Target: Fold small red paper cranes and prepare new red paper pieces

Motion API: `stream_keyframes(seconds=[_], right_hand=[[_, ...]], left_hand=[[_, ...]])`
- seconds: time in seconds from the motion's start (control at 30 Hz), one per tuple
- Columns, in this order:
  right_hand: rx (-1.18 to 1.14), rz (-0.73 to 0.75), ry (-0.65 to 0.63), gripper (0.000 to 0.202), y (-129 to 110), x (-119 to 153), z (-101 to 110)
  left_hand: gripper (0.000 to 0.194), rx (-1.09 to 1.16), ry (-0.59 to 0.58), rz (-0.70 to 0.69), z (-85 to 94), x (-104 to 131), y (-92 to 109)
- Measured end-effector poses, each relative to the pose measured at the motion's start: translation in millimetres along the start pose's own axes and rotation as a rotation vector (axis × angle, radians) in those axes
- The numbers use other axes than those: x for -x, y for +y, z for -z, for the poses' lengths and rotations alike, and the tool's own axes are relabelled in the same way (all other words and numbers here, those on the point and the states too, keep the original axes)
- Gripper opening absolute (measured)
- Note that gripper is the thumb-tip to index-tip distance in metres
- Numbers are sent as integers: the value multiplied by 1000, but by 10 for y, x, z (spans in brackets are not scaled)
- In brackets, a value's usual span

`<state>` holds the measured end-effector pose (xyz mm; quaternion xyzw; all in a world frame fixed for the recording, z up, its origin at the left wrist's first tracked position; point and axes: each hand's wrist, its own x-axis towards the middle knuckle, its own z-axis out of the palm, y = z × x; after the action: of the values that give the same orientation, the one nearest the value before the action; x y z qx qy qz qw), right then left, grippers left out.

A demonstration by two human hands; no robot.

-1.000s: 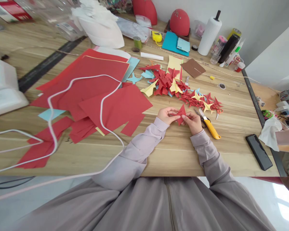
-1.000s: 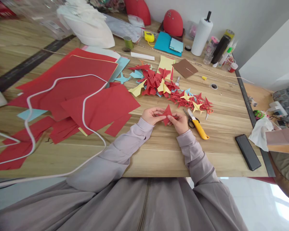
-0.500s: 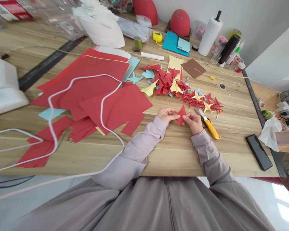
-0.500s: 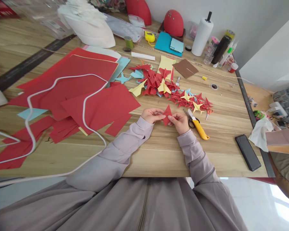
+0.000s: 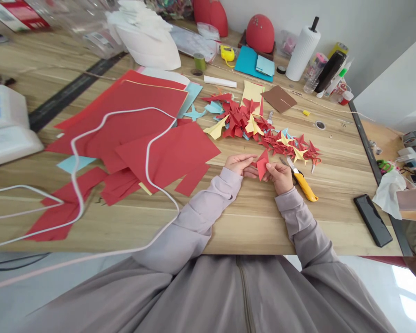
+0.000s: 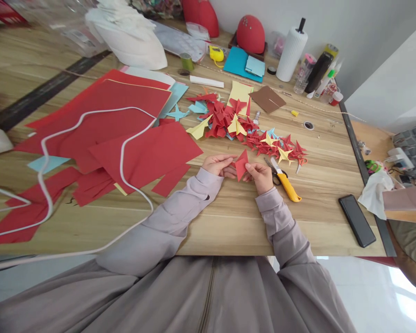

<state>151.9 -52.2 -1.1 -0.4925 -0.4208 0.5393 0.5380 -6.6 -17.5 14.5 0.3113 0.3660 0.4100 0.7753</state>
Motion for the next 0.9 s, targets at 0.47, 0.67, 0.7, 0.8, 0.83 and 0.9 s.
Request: stream_keyframes(seconds=[0.47,0.67,0.7,0.8,0.83,0.9], right_hand=[[-17,27,66,24,3,-11,-4],[58,27,40,25,-18,6,-14],[91,31,24,26,-28,14,-21],[214,55,-56,29,-68,45,-55],[251,63,-82,30,-80,57,-70],[316,77,-120,33,-97,80,-97]], left_hand=[[64,74,-5,-140,12,-28,-26],[55,-237,83,-253,5,-54,-100],[50,-258,96,-269,10,-55,-100],[42,-240,143,-327,24,-59,-85],[41,-223,162,-347,26,-61,-82],[41,-190,192,-380,26,-68,-82]])
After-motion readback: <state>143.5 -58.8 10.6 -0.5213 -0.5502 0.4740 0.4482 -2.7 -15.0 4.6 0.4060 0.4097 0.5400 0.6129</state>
